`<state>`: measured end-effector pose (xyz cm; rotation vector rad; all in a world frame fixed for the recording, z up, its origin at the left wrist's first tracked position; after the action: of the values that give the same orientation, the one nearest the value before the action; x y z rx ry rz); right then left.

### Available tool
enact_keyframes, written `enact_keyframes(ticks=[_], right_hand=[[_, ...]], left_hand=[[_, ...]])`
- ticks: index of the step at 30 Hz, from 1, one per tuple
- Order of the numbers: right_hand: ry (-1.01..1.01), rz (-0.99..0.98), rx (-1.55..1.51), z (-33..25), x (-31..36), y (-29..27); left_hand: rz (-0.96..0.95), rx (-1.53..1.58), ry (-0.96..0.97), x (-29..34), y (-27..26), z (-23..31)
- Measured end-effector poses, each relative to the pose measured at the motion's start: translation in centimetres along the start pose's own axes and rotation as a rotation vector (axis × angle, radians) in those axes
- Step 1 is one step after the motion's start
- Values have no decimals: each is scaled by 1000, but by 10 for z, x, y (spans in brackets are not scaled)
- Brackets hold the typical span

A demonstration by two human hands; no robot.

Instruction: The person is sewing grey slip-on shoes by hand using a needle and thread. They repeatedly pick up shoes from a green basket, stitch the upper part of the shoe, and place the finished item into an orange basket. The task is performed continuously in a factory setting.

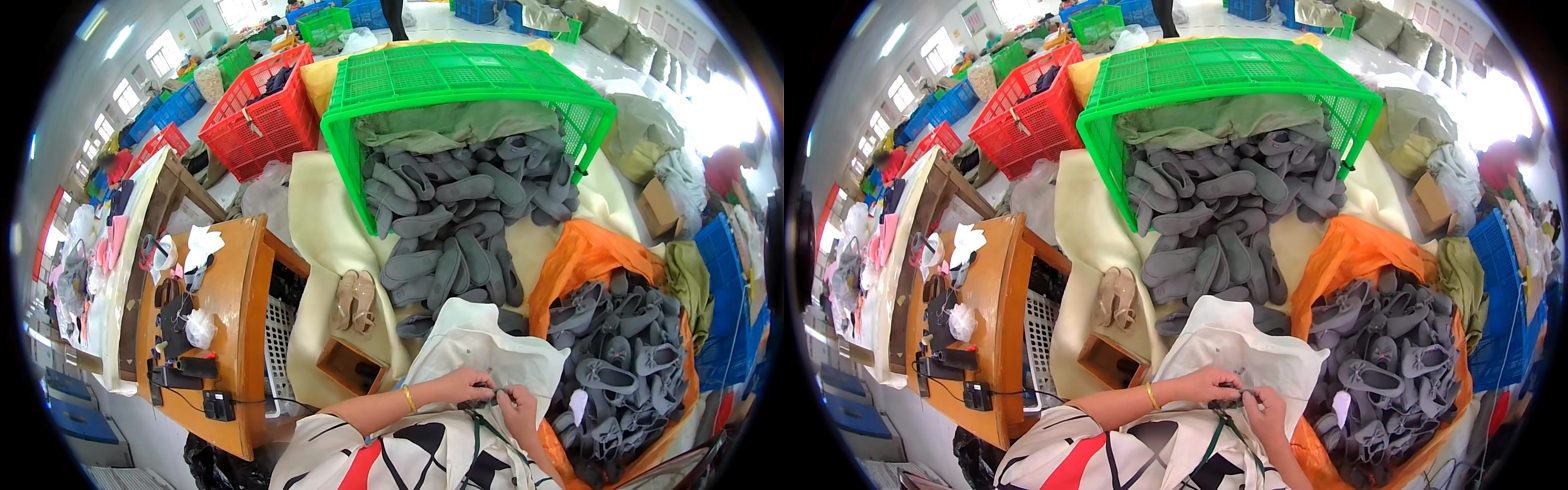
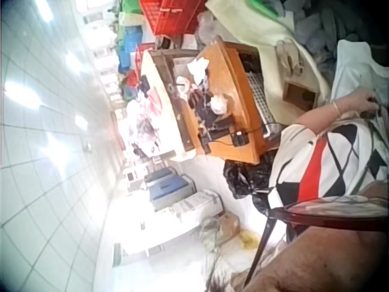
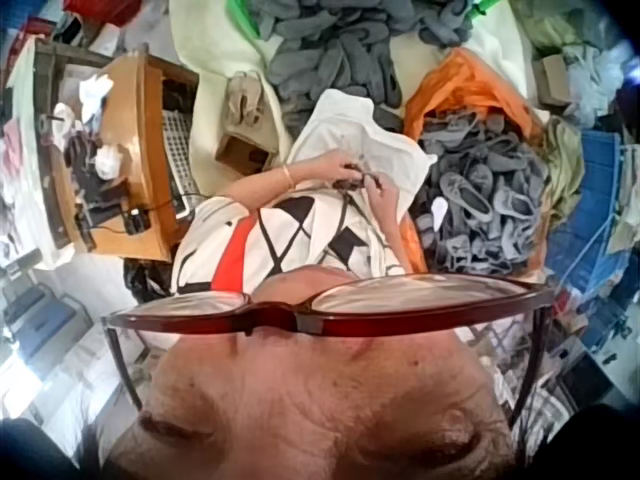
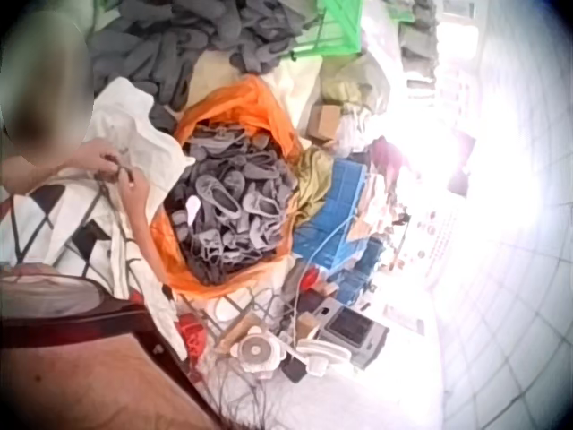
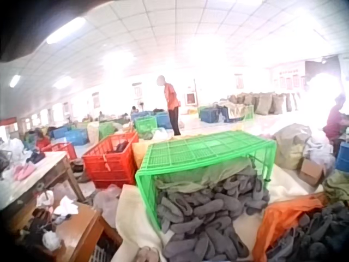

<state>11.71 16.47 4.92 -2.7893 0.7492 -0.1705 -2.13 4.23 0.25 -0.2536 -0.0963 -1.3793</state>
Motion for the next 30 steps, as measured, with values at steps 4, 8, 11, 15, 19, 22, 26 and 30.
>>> enact_keyframes(ticks=[4,8,11,15,19,22,26,30], right_hand=[[64,63,-171,10,3,2],[170,93,-386,23,2,5],[150,105,-280,16,1,2],[41,96,-101,22,2,-3],[62,116,-149,10,1,-1],[126,81,-242,18,0,3],[138,76,-223,25,0,-1],[130,95,-320,28,-7,-7]], left_hand=[[-44,121,-29,0,5,0],[-67,207,-90,4,3,17],[-42,158,-50,5,1,21],[-30,46,28,3,1,21],[-124,263,-55,4,8,22],[-155,304,-88,5,11,20],[-124,175,-78,5,7,20],[179,-185,202,3,-23,19]])
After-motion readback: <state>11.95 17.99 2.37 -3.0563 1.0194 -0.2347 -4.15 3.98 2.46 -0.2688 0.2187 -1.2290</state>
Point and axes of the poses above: each hand's wrist, its own x-axis away from the middle knuckle, its own y-axis out of the palm, z = x × y, the point moved 3 cm from there along -x, towards the middle knuckle, and after that the axes turned 8 degrees about -x, right-handed, at the moved point
